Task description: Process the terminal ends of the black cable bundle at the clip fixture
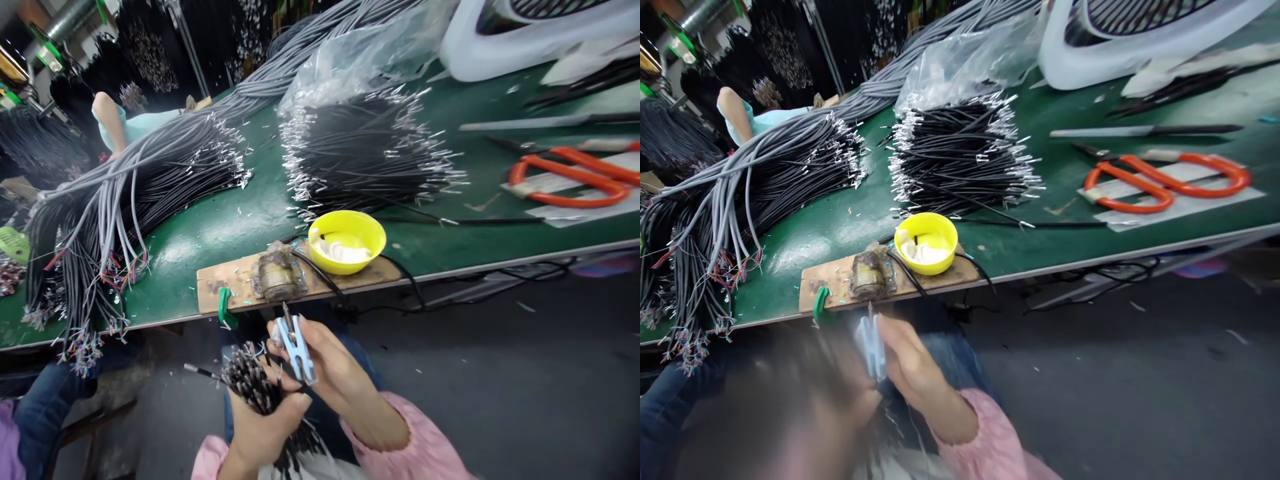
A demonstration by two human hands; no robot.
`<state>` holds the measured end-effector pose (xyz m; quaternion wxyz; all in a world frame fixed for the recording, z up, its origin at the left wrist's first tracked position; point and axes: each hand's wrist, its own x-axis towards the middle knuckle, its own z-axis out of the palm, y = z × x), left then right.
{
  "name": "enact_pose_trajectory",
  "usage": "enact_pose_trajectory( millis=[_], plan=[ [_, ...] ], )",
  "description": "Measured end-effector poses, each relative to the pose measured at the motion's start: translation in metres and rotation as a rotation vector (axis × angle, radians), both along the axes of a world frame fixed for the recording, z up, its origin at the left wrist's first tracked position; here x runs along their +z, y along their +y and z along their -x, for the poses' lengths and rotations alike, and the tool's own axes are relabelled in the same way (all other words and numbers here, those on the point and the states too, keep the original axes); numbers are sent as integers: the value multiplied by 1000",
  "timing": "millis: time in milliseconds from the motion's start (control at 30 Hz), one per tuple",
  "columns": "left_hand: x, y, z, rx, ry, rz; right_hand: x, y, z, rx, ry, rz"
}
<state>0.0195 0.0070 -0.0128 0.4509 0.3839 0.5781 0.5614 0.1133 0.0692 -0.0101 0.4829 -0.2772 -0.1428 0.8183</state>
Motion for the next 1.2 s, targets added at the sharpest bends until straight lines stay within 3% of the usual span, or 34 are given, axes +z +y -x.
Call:
enact_pose_trajectory(
  millis=[167, 400, 600, 733, 867, 1200],
  plan=[
    [0, 1, -1, -12, -21, 16, -5, 0, 1, 153, 86, 0],
    [-4, -12, 5, 1, -69, 76, -29, -14, -5, 18, -102, 122],
    [-20, -24, 10, -39, -159, 217, -41, -33, -16, 61, -323, -135],
    [-27, -29, 11, -69, -201, 323, -36, -38, -19, 107, -516, -364],
    [-27, -33, 8, -33, -206, 377, -28, -42, -17, 33, -748, -581],
    [-35, -38, 12, 34, -196, 482, -30, -46, -12, -74, -900, -756]
  ],
)
